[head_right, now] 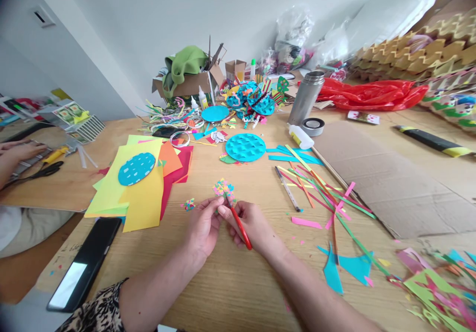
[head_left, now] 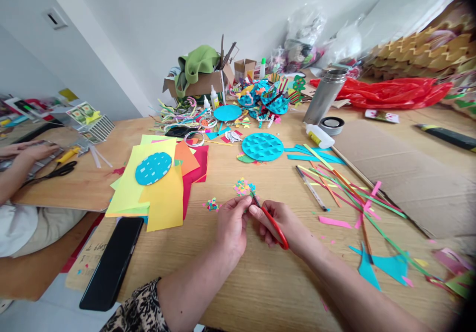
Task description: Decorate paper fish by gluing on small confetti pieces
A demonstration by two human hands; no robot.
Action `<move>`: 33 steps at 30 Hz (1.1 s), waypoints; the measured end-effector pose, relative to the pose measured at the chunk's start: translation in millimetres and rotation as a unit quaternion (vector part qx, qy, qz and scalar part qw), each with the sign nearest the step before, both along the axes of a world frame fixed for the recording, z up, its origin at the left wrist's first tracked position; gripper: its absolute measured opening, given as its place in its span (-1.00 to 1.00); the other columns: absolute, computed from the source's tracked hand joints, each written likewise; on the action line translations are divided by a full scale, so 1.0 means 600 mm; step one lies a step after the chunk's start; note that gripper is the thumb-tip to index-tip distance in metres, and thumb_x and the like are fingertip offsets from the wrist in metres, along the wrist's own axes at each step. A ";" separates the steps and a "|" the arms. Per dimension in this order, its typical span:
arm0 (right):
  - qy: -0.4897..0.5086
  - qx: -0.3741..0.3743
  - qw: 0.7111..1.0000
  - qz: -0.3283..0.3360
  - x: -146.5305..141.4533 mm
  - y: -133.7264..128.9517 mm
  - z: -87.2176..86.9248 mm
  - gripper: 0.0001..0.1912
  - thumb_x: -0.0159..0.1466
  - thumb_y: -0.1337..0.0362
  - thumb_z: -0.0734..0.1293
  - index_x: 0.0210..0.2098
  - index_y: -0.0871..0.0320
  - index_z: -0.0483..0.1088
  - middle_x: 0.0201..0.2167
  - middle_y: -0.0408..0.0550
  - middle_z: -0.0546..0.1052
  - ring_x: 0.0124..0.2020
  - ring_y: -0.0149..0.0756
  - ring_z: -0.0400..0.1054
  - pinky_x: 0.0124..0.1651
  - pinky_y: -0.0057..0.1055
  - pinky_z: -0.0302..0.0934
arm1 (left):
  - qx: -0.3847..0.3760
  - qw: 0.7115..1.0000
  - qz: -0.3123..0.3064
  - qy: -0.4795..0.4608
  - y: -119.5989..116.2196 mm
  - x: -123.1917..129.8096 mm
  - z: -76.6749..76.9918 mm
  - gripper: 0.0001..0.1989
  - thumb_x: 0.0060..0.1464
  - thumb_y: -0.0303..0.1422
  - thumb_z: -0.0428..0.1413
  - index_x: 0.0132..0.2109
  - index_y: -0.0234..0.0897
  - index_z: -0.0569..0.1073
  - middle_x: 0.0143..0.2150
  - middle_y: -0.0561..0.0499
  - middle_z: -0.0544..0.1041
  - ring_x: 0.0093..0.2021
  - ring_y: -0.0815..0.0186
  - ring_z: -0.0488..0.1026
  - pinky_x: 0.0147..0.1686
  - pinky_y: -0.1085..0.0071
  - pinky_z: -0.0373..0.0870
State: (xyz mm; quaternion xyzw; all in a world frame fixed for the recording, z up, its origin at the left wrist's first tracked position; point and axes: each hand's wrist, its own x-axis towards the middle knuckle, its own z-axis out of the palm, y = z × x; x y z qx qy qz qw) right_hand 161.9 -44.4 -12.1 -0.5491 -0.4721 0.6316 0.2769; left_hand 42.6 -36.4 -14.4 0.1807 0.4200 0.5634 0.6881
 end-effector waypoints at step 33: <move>-0.038 -0.028 0.999 -0.013 0.002 0.004 0.013 -0.42 0.03 -0.29 0.34 -0.51 0.09 0.13 -0.78 -0.31 0.33 -0.83 -0.51 0.14 -0.79 -0.57 -0.01 | -0.006 0.999 -0.042 -0.003 0.017 -0.013 -0.002 -0.79 -0.33 -0.40 0.39 -0.47 -0.37 0.55 -0.43 -0.03 0.59 -0.37 0.37 0.49 -0.31 0.48 0.39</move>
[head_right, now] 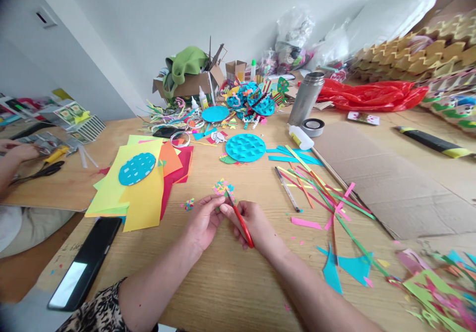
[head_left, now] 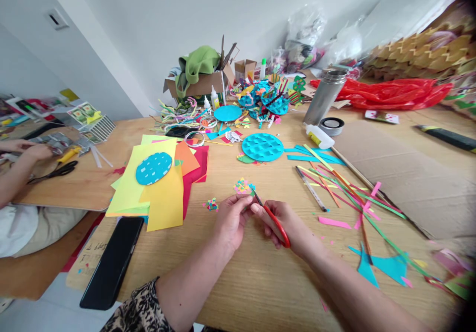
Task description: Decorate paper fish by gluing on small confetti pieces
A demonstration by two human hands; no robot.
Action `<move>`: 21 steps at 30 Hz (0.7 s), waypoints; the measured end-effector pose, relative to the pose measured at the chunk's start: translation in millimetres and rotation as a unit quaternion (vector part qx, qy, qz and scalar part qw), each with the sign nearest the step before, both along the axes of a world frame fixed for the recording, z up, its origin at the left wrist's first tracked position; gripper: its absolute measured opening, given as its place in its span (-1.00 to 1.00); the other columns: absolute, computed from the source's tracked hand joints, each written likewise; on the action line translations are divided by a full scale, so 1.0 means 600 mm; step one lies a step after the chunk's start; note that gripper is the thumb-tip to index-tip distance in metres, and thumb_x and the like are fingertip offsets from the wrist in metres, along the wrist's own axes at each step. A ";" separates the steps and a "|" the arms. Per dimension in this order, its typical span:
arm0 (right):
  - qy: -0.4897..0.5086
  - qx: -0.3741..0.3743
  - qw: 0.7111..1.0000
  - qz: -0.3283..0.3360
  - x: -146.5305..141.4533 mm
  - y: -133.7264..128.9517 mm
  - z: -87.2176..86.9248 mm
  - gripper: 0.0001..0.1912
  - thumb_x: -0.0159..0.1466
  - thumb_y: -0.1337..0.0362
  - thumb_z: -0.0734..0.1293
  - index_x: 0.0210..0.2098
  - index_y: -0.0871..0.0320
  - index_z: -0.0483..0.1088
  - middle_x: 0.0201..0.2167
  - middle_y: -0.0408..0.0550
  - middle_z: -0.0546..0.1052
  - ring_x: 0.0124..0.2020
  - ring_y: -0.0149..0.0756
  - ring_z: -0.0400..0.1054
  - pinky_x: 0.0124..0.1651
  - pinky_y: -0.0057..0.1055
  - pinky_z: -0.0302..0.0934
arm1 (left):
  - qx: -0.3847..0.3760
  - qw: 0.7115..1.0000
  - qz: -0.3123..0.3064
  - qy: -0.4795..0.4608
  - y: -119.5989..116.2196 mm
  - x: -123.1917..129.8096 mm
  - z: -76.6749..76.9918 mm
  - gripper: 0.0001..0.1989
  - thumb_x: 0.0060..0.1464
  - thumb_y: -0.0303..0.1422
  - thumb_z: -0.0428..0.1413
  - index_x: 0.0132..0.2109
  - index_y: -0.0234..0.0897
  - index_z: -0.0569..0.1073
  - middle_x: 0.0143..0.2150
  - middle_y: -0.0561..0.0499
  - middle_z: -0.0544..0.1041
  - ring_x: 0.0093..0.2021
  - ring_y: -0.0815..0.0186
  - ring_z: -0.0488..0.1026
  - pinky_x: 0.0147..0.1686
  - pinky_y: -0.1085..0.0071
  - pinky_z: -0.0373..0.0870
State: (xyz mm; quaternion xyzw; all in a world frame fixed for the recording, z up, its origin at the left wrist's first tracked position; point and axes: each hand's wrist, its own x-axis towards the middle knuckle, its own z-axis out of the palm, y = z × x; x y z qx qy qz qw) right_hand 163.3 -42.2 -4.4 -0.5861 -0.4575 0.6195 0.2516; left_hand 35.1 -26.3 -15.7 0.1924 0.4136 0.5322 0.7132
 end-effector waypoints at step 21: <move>-0.002 -0.001 0.993 0.117 0.020 0.003 0.022 -0.39 0.02 -0.29 0.35 -0.52 0.14 0.17 -0.69 -0.23 0.37 -0.74 -0.55 0.21 -0.69 -0.58 0.02 | 0.011 0.955 -0.244 0.167 0.050 -0.079 0.028 -0.68 -0.34 -0.27 0.41 -0.43 -0.41 0.58 -0.44 -0.13 0.62 -0.49 0.34 0.51 -0.41 0.45 0.37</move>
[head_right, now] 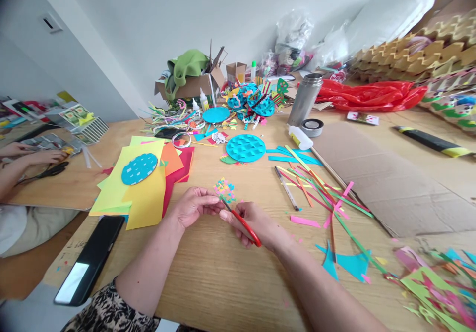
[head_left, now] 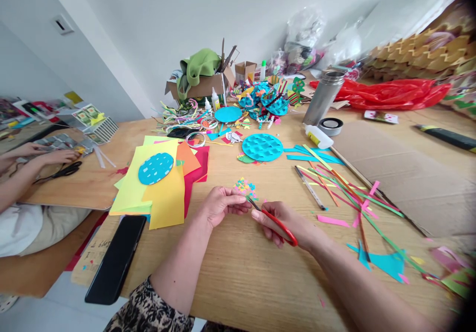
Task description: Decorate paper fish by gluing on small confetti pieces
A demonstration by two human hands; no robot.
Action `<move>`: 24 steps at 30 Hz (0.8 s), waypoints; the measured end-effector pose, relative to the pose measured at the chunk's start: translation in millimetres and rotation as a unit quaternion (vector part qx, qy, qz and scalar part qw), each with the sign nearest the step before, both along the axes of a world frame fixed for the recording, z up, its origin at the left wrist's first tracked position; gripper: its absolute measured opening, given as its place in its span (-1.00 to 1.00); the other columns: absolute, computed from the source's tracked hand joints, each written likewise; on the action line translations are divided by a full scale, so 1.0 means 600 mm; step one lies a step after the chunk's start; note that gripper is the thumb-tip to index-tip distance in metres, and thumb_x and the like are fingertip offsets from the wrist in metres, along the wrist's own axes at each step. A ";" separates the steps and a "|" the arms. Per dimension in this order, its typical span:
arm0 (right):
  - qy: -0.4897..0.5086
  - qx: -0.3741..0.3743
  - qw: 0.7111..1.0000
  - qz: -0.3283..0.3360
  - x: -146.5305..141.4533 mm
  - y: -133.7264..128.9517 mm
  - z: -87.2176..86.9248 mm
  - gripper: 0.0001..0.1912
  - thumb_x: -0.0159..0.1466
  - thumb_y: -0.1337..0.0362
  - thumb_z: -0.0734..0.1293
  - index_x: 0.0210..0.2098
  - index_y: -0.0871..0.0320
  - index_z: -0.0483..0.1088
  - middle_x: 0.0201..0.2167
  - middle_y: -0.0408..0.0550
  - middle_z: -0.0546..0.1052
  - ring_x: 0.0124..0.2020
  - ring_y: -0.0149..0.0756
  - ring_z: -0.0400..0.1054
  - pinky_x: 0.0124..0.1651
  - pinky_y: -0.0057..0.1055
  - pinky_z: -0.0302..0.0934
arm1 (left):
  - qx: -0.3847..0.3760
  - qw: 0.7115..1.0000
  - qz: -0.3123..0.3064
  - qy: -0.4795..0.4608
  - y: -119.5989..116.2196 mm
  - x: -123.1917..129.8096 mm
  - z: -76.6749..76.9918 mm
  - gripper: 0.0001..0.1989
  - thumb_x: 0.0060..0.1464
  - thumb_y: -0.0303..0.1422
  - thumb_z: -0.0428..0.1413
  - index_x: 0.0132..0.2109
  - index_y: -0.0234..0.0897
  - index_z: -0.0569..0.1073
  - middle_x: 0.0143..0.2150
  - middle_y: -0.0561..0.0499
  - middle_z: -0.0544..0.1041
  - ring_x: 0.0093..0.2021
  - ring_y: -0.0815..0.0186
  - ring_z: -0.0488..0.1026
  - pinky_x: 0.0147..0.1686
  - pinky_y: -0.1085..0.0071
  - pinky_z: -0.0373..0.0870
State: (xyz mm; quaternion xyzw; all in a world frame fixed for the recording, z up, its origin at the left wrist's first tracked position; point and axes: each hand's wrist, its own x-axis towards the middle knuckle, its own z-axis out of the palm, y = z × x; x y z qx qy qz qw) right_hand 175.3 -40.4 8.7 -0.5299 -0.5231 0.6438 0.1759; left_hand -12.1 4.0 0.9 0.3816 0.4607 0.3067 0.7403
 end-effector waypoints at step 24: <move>-0.017 0.005 1.000 0.022 0.002 -0.001 -0.002 -0.39 0.02 -0.30 0.34 -0.50 0.14 0.17 -0.69 -0.24 0.36 -0.75 -0.54 0.20 -0.72 -0.58 0.04 | -0.004 0.999 -0.027 0.026 0.000 -0.004 0.000 -0.73 -0.37 -0.28 0.38 -0.51 -0.40 0.57 -0.46 -0.16 0.61 -0.52 0.34 0.49 -0.45 0.45 0.35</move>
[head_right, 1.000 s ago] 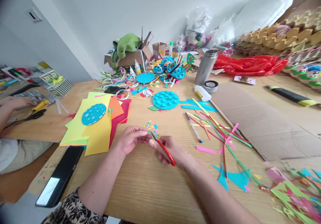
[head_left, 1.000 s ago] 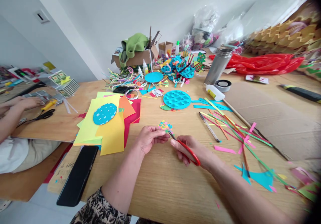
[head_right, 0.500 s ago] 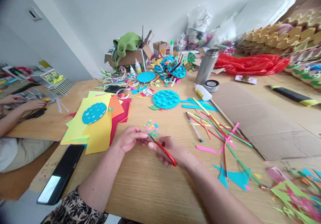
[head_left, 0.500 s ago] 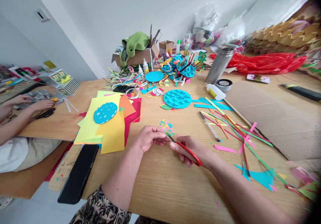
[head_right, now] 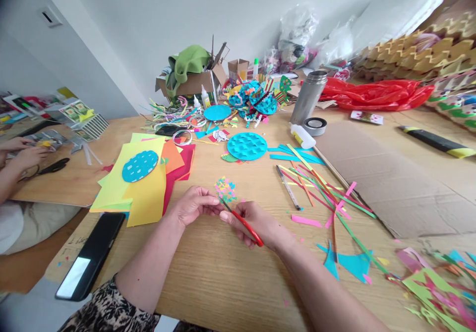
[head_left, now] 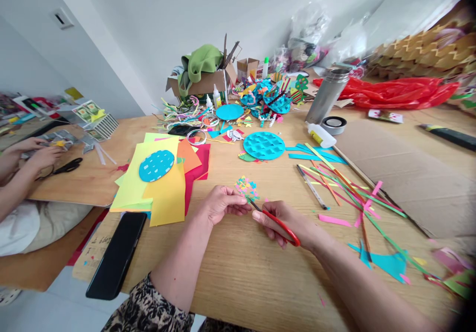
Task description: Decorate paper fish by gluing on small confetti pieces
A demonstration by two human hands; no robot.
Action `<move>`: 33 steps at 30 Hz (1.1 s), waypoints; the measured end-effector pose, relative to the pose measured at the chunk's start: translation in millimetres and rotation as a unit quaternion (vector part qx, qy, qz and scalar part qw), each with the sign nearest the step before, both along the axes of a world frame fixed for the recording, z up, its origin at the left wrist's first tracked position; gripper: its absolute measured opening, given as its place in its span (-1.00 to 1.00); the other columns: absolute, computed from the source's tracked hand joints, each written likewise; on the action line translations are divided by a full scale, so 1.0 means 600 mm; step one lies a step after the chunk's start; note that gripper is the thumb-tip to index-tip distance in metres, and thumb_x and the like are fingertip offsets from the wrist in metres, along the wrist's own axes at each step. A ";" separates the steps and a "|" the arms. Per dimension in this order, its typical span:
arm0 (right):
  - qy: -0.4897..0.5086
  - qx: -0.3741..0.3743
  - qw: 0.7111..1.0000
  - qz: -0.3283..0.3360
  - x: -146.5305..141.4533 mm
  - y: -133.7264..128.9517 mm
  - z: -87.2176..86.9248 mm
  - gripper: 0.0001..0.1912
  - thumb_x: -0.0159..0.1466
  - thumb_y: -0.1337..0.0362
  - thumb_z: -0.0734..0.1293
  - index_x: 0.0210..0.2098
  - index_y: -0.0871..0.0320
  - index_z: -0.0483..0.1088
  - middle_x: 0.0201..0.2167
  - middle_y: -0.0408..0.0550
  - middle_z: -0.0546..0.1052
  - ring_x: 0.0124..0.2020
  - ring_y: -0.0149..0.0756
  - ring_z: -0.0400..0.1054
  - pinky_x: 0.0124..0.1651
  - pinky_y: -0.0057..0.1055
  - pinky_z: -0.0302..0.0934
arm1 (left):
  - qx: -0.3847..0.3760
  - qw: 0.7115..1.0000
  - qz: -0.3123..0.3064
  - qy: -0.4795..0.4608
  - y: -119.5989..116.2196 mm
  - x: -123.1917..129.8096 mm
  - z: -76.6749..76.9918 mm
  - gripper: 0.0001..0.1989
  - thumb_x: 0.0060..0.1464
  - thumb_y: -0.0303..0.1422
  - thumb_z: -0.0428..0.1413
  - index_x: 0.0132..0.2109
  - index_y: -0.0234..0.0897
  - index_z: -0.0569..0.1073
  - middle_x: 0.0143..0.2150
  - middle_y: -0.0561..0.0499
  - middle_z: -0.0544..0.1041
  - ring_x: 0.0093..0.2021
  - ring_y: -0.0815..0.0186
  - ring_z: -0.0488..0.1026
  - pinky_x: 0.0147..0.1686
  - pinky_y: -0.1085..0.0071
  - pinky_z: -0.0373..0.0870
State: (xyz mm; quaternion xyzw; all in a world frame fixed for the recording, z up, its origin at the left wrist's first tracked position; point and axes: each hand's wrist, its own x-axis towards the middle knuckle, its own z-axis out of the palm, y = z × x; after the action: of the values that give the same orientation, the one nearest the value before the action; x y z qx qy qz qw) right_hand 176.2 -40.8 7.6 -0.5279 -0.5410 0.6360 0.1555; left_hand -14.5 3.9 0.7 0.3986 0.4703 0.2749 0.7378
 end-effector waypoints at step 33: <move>-0.002 -0.003 1.000 -0.029 0.001 0.002 -0.008 -0.42 0.03 -0.26 0.37 -0.50 0.11 0.13 -0.73 -0.28 0.33 -0.78 -0.55 0.16 -0.75 -0.59 -0.01 | 0.002 1.000 -0.006 -0.019 0.000 0.000 0.002 -0.75 -0.29 -0.29 0.37 -0.45 -0.39 0.58 -0.42 -0.15 0.62 -0.49 0.35 0.50 -0.47 0.49 0.37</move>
State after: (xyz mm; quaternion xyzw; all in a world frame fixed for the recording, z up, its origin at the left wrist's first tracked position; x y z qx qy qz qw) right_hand 176.8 -39.6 2.8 -0.5451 -0.5240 0.6317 0.1712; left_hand -14.3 3.9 1.9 0.3977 0.4531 0.2792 0.7474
